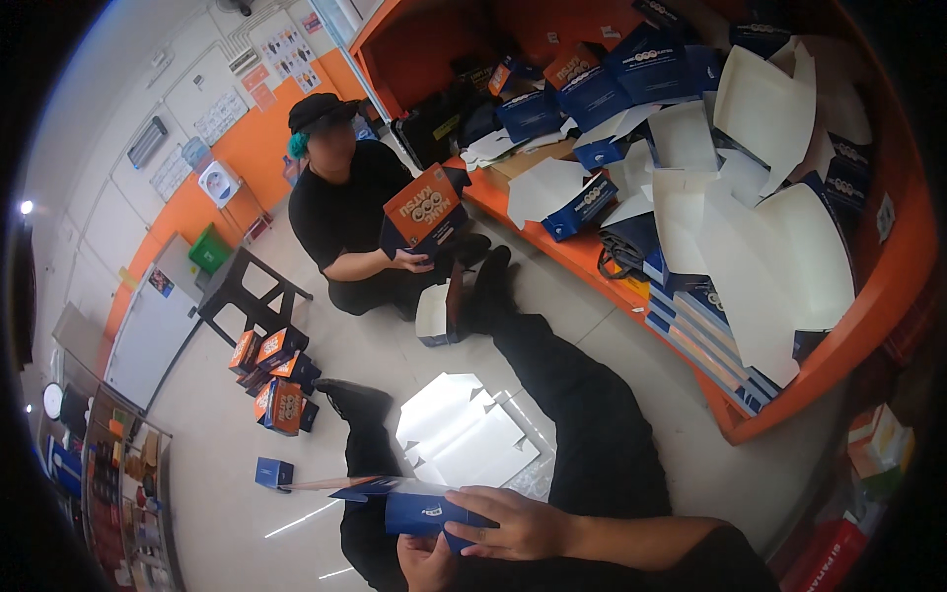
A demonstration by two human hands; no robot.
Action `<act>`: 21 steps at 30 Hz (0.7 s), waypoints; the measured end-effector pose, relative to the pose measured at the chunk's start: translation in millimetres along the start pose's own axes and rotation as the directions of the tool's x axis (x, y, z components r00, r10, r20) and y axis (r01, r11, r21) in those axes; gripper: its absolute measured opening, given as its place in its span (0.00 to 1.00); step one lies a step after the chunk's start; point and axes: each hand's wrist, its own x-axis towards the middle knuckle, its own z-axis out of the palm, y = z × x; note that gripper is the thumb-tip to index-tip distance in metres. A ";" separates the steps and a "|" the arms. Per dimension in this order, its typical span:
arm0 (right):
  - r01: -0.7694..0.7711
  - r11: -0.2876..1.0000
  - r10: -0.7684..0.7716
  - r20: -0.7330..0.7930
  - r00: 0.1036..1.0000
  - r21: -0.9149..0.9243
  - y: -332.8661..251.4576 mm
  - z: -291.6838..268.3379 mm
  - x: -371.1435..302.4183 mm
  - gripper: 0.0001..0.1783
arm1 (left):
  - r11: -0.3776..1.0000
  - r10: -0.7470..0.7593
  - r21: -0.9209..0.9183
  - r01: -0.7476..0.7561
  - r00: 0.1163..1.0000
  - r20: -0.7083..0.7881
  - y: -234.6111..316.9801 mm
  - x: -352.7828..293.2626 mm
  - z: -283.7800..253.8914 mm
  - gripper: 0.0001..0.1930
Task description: The person sits on the floor and assembles cardboard takeout boxes by folding flat paperboard templates and tucking the tabs into place by hand.
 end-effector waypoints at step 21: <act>-0.618 -0.028 0.928 0.251 0.276 0.785 77.0 -26.5 -10.0 0.20 | 0.574 -0.054 0.546 -0.611 0.636 0.770 3.1 22.7 -35.0 0.26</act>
